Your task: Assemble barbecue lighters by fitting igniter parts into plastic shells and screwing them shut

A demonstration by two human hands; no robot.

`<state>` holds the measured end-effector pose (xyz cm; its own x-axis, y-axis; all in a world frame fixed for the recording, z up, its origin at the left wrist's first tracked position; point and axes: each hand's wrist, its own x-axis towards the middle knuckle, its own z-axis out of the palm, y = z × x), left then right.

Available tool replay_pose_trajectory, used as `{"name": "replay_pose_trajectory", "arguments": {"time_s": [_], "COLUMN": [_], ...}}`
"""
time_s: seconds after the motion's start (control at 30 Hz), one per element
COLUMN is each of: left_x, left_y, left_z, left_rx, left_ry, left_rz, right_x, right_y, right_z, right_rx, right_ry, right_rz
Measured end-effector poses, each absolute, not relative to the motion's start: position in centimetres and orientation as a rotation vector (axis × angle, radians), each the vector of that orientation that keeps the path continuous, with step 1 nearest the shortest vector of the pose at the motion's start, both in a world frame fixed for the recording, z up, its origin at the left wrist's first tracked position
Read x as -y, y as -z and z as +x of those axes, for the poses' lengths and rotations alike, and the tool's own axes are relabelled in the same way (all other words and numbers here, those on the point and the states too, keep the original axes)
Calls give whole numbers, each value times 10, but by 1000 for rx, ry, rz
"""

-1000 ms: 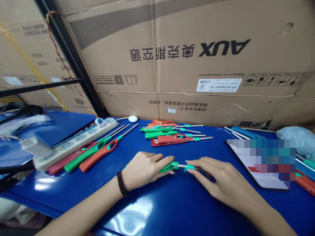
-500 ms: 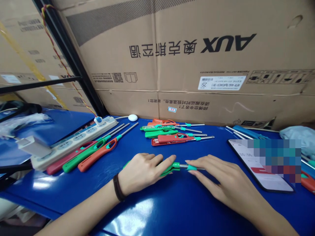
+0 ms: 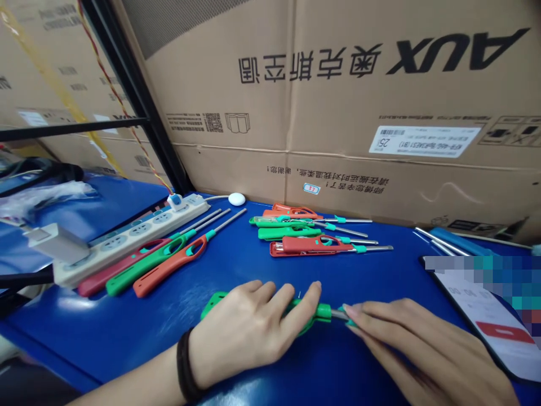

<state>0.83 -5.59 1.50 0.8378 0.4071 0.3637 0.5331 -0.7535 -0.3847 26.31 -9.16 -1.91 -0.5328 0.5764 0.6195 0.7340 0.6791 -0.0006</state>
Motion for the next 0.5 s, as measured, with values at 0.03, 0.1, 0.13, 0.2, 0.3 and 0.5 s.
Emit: {"name": "replay_pose_trajectory", "arguments": {"time_s": [0.03, 0.1, 0.13, 0.2, 0.3, 0.5], "left_x": [56, 55, 55, 53, 50, 47], "left_y": [-14, -11, -9, -6, -4, -10], "left_z": [8, 9, 9, 8, 8, 8], "left_rx": [692, 686, 689, 706, 733, 784], "left_ry": [350, 364, 378, 408, 422, 431], "left_rz": [-2542, -2564, -2576, -2594, -2615, -2658], "right_x": [92, 91, 91, 91, 93, 96], "right_y": [21, 24, 24, 22, 20, 17], "right_z": [265, 267, 266, 265, 261, 254], "right_rx": [2318, 2364, 2384, 2403, 2388, 2344], "right_ry": [355, 372, 383, 405, 382, 214], "right_rz": [-994, -945, -920, -900, -939, -1062]}}
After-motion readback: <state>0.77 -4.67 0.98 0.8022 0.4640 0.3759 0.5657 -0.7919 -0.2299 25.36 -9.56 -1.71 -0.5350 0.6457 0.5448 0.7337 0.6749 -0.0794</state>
